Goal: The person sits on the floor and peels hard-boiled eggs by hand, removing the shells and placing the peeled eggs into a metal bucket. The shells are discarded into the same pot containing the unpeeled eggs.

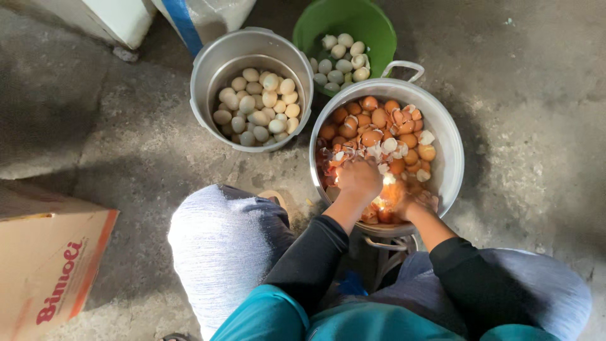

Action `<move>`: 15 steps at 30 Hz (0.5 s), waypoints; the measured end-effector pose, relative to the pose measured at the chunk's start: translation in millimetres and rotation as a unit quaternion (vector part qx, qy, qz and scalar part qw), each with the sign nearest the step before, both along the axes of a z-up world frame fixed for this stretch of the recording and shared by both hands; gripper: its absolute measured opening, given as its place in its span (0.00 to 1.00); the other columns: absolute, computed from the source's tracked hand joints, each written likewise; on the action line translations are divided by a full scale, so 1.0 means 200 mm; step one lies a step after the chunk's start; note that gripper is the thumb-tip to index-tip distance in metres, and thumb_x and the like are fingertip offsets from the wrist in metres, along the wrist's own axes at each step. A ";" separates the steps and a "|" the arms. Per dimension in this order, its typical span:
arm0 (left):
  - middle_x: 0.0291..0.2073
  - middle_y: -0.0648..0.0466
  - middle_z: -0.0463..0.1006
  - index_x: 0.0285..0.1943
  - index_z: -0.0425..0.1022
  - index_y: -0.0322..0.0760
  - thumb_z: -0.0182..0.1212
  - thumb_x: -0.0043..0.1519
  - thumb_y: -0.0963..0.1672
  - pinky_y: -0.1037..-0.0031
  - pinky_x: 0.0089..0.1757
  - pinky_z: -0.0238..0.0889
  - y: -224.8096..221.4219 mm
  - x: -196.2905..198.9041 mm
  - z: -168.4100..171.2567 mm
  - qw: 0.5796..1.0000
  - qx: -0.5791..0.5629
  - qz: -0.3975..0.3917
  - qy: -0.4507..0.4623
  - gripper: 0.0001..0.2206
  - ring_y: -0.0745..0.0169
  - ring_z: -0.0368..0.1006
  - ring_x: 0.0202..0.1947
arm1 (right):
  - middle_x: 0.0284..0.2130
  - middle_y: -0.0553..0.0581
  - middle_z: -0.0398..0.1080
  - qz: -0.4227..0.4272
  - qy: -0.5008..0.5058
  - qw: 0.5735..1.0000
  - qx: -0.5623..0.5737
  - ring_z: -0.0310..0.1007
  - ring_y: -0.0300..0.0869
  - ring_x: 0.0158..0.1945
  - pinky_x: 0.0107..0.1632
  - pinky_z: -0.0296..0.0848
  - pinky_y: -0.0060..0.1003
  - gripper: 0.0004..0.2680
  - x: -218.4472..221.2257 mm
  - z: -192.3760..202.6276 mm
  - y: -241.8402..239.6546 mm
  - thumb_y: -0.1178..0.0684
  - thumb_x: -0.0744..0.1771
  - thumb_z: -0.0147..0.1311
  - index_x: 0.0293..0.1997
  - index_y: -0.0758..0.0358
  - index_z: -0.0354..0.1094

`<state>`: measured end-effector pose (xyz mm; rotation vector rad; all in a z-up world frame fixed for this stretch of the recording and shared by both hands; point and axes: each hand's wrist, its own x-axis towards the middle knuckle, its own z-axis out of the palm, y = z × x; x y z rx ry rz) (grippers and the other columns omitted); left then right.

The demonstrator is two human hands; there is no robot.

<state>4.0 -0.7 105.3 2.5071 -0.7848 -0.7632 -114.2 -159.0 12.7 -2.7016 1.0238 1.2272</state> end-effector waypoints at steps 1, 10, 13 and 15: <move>0.54 0.45 0.77 0.58 0.74 0.41 0.55 0.62 0.50 0.52 0.54 0.62 0.01 0.00 0.01 1.000 -0.001 -0.005 0.006 0.18 0.41 0.70 0.58 | 0.62 0.59 0.68 0.007 0.000 0.999 0.031 0.69 0.51 0.64 0.61 0.69 0.46 0.29 0.00 -0.01 0.00 0.27 0.61 0.58 0.64 0.54 0.67; 0.57 0.43 0.76 0.60 0.73 0.38 0.57 0.63 0.53 0.49 0.54 0.63 0.04 0.01 0.08 1.000 -0.023 -0.010 -0.006 0.21 0.41 0.70 0.59 | 0.44 0.58 0.76 -0.004 -0.310 0.948 0.074 0.75 0.49 0.51 0.54 0.74 0.41 0.19 -0.12 0.04 0.00 0.39 0.55 0.71 0.43 0.54 0.77; 0.57 0.42 0.75 0.60 0.72 0.36 0.58 0.64 0.54 0.51 0.55 0.62 0.04 0.00 0.11 1.000 -0.022 -0.011 -0.011 0.23 0.39 0.68 0.60 | 0.41 0.56 0.78 -0.004 -0.263 0.953 0.152 0.79 0.47 0.45 0.50 0.76 0.40 0.18 -0.15 0.02 0.01 0.41 0.56 0.72 0.44 0.55 0.77; 0.57 0.43 0.75 0.61 0.72 0.36 0.58 0.64 0.54 0.52 0.56 0.62 0.04 -0.01 0.12 1.000 -0.021 -0.012 -0.010 0.24 0.40 0.69 0.60 | 0.40 0.55 0.80 0.007 -0.219 0.954 0.206 0.79 0.46 0.43 0.49 0.76 0.39 0.18 -0.18 -0.02 0.02 0.41 0.57 0.72 0.45 0.55 0.76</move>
